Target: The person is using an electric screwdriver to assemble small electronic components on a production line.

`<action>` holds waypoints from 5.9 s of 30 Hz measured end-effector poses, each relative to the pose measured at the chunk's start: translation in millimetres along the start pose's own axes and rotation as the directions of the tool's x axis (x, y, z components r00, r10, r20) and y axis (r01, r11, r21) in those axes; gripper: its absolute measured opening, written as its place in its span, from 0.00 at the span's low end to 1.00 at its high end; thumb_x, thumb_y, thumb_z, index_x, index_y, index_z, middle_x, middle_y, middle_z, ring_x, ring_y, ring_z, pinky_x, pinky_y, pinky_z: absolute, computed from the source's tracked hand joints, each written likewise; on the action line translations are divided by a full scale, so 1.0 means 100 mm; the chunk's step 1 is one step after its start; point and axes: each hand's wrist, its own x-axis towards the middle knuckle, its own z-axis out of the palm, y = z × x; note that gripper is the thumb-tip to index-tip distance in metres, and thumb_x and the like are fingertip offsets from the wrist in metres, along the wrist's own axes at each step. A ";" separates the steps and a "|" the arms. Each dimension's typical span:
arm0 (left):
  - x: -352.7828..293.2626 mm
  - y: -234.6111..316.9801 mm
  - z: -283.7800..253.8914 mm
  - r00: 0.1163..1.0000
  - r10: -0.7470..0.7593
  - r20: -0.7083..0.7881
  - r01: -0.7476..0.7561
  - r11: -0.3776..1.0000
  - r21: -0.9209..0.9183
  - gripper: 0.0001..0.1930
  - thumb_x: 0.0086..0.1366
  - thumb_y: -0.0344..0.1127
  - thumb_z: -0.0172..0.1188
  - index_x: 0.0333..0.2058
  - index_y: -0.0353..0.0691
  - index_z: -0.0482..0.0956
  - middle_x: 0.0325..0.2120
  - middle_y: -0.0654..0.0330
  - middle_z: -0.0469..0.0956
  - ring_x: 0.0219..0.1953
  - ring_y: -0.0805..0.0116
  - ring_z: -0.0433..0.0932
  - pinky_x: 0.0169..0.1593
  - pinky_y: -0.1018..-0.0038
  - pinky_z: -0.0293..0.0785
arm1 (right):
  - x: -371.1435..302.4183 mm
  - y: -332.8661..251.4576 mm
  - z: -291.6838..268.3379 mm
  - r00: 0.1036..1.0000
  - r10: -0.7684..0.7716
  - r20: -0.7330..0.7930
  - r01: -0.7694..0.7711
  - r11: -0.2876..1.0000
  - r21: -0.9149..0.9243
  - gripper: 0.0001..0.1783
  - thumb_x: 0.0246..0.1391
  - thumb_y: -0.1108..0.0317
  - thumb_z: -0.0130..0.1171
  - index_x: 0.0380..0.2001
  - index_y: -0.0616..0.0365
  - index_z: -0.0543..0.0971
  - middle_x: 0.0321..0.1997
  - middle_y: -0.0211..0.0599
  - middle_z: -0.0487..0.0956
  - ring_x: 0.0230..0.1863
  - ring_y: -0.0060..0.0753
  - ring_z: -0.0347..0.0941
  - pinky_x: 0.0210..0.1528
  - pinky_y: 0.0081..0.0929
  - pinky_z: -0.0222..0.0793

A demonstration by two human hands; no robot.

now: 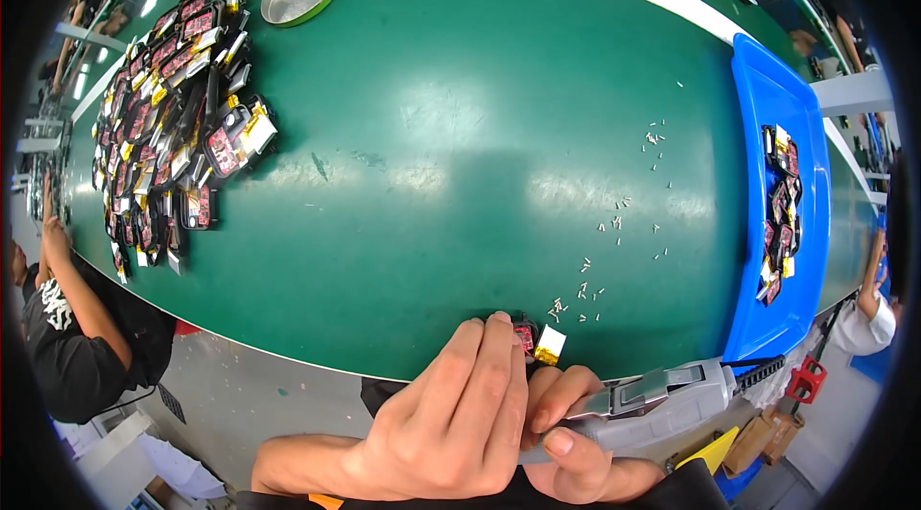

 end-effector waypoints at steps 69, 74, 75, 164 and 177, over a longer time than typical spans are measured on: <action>-0.33 -0.72 -0.73 0.970 -0.233 -0.075 0.227 0.971 -0.082 0.21 0.51 0.22 0.59 0.47 0.31 0.72 0.45 0.47 0.74 0.47 0.49 0.73 0.50 0.63 0.71 | 0.48 -0.91 -0.08 0.724 -0.550 0.417 0.495 0.835 0.242 0.10 0.53 0.71 0.53 0.27 0.58 0.62 0.11 0.29 0.60 0.07 0.21 0.56 0.13 0.22 0.58; -0.28 -1.73 -1.15 0.781 -0.541 -0.312 0.602 0.786 0.143 0.18 0.58 0.24 0.57 0.47 0.31 0.70 0.45 0.47 0.73 0.48 0.45 0.70 0.53 0.59 0.67 | 0.45 -0.82 -0.21 0.822 -0.503 0.266 0.470 0.864 0.180 0.09 0.55 0.70 0.48 0.27 0.58 0.60 0.12 0.29 0.59 0.09 0.21 0.54 0.15 0.22 0.56; -0.33 -1.89 -1.13 0.792 -0.522 -0.317 0.595 0.775 0.210 0.19 0.58 0.25 0.57 0.49 0.31 0.70 0.47 0.47 0.73 0.49 0.45 0.70 0.54 0.59 0.66 | 0.45 -0.78 -0.21 0.832 -0.488 0.263 0.450 0.872 0.192 0.08 0.54 0.70 0.48 0.27 0.58 0.60 0.12 0.29 0.59 0.09 0.21 0.53 0.14 0.23 0.55; -0.04 0.12 -0.01 0.907 -0.420 -0.023 0.172 0.420 -0.891 0.03 0.58 0.19 0.53 0.26 0.28 0.74 0.21 0.51 0.76 0.24 0.60 0.77 0.28 0.73 0.75 | 0.29 -0.77 0.17 0.738 -0.672 0.062 0.600 0.695 0.396 0.07 0.56 0.73 0.50 0.30 0.56 0.62 0.15 0.28 0.62 0.12 0.20 0.60 0.20 0.21 0.58; 0.09 -0.17 -0.08 0.900 -0.425 0.099 0.315 0.478 -0.820 0.24 0.71 0.42 0.42 0.35 0.21 0.76 0.26 0.47 0.77 0.25 0.62 0.77 0.29 0.73 0.74 | 0.47 -0.75 0.00 0.831 -0.555 -0.027 0.501 0.728 0.468 0.05 0.55 0.68 0.47 0.30 0.55 0.64 0.17 0.30 0.62 0.14 0.23 0.59 0.24 0.25 0.57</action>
